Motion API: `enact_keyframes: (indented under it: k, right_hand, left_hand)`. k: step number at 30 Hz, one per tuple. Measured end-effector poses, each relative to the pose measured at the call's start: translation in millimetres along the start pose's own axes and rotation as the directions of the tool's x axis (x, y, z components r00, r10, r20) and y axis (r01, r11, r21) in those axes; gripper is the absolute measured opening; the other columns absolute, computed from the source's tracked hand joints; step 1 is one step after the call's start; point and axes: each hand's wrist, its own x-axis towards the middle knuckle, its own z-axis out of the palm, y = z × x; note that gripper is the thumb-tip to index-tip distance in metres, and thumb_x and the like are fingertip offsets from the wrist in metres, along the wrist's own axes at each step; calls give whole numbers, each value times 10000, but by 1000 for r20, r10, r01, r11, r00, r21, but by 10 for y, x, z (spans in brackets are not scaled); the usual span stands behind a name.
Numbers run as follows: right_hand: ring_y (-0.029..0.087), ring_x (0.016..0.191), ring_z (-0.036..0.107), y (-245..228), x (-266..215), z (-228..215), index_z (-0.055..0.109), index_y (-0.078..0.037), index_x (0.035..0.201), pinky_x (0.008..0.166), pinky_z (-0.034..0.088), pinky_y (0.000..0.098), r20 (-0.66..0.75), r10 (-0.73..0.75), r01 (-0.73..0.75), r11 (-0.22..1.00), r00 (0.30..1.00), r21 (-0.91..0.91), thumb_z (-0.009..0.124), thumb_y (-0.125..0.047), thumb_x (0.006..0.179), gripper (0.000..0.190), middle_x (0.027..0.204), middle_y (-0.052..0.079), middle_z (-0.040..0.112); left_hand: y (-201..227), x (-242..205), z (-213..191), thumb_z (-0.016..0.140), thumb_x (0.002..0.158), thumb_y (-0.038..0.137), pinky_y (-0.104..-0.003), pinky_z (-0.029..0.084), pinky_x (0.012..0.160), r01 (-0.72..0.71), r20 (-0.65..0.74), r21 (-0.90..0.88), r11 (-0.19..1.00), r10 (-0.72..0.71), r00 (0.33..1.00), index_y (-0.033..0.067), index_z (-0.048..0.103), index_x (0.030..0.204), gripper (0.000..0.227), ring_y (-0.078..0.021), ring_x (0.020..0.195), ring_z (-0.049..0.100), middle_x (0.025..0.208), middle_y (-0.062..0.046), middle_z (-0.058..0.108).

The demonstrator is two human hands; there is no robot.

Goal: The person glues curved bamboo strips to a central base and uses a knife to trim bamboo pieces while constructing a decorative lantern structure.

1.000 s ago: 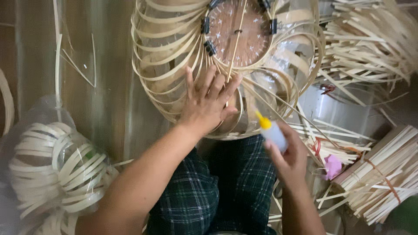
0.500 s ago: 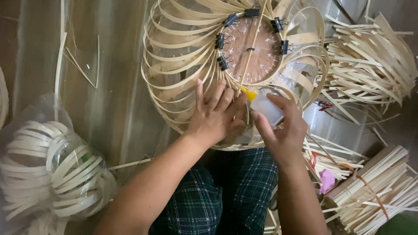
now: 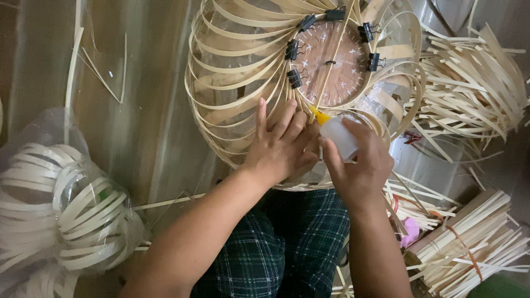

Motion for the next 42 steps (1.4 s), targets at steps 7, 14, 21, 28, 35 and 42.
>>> enact_keyframes:
  k: [7, 14, 21, 28, 35, 42]
  right_hand:
    - [265, 785, 708, -26, 15, -93, 666, -54, 1222, 684, 549, 351, 18, 71, -72, 997, 997, 40, 879, -221, 905, 416, 1048, 148, 719]
    - [292, 813, 714, -59, 78, -155, 684, -56, 1173, 733, 557, 375, 15, 36, -35, 997, 999, -63, 901, -241, 887, 404, 1005, 144, 730]
    - [310, 875, 731, -109, 132, -189, 685, -50, 1177, 770, 563, 380, 13, -10, 11, 998, 1000, -62, 889, -242, 928, 375, 1031, 151, 736]
    - [302, 863, 737, -83, 159, -195, 692, -42, 1158, 765, 568, 375, 23, -3, 5, 997, 1000, -73, 896, -245, 899, 387, 1014, 159, 743]
    - [199, 1007, 727, 176, 130, -196, 648, -17, 1258, 883, 591, 330, 129, 357, -374, 799, 925, 471, 770, -172, 967, 353, 1130, 121, 735]
    - [159, 1093, 622, 442, 460, -5, 492, 1, 1407, 935, 521, 298, 200, 369, -343, 379, 908, 859, 725, -47, 944, 520, 1246, 75, 611]
  left_hand:
    - [28, 21, -30, 669, 931, 648, -817, 136, 1172, 3, 21, 14, 1000, -4, 1000, 214, 461, 1530, 769, -313, 1509, 219, 1457, -126, 369]
    - [29, 32, -50, 720, 844, 673, -809, 150, 1199, 20, 38, 21, 1000, -20, 999, 231, 451, 1539, 867, -301, 1517, 250, 1460, -89, 390]
    - [26, 61, -42, 768, 827, 662, -823, 173, 1179, 21, -13, 0, 1000, -21, 1000, 221, 454, 1521, 880, -301, 1495, 290, 1437, -93, 412]
    - [24, 36, -29, 748, 814, 665, -833, 174, 1169, 11, 34, 10, 1000, -12, 999, 223, 449, 1534, 896, -315, 1489, 284, 1431, -101, 424]
    - [31, 13, -39, 684, 922, 618, -810, 121, 1187, 17, 78, 19, 1000, -18, 997, 266, 301, 1630, 878, -324, 1505, 197, 1482, -116, 356]
    - [18, 63, -86, 659, 907, 606, -806, 119, 1182, -3, 126, 45, 999, -3, 992, 269, 285, 1639, 888, -328, 1495, 213, 1481, -113, 380]
